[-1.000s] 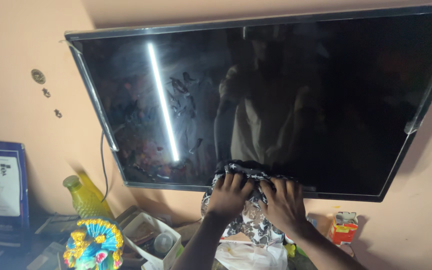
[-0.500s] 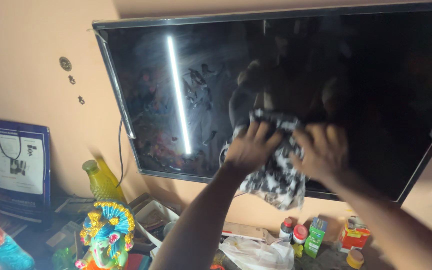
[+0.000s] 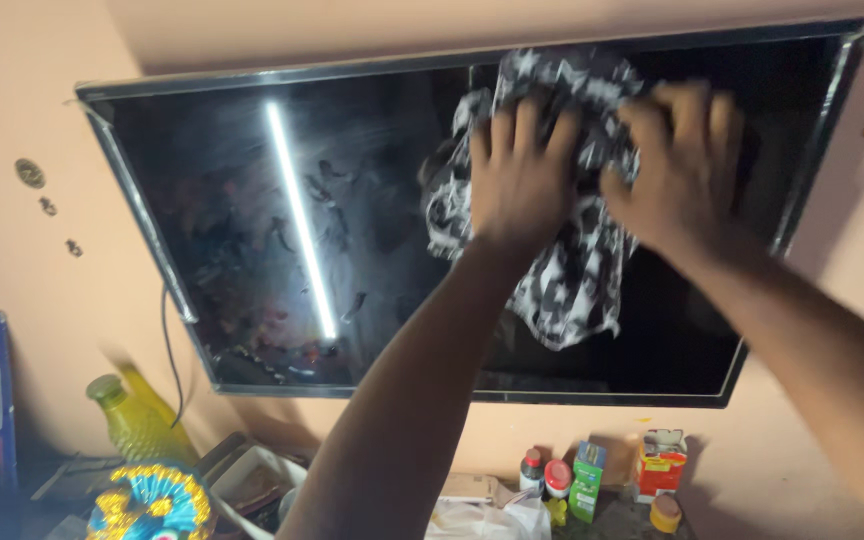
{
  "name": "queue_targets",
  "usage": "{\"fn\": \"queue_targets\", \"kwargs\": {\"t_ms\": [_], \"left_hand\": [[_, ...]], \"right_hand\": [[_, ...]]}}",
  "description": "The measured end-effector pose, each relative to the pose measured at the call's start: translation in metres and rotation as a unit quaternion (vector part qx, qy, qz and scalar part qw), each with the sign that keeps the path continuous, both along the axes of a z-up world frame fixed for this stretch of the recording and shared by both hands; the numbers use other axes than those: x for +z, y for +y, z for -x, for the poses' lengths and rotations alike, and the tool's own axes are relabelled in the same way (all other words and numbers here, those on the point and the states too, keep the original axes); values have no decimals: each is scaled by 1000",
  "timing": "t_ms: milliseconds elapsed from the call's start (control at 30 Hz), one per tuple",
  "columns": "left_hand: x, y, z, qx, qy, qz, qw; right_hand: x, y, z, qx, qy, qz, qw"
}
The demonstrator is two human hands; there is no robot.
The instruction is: The person cleans a television screen using a cloth, wiping the surface in circular and side-to-side motions while holding the side of the frame with the other hand.
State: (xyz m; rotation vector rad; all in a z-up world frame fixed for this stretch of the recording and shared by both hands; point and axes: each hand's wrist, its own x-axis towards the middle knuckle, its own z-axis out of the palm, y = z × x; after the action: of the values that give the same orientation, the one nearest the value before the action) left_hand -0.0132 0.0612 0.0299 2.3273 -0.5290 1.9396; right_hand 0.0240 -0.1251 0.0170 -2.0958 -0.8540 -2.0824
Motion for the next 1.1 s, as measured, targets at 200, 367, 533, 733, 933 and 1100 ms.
{"fn": "queue_targets", "kwargs": {"t_ms": [200,367,533,733,933,1100], "left_hand": [[-119,18,-1,-45,63,-89,993],[-210,24,14,-48,193,-128,972],[-245,26,24,-81,235,-187,950],[-222,24,30,-97,256,-250,929],[-151,20,22,-70,227,-268,934],[-102,-6,13,-100,383,-21,918]], "right_hand": [[-113,-1,7,35,62,-17,997],[-216,-8,12,24,150,5,988],[-259,-29,16,56,243,98,963],[-250,-61,4,94,261,156,948],[-181,-78,17,86,171,39,981],[-121,-57,35,107,232,-104,961]]}}
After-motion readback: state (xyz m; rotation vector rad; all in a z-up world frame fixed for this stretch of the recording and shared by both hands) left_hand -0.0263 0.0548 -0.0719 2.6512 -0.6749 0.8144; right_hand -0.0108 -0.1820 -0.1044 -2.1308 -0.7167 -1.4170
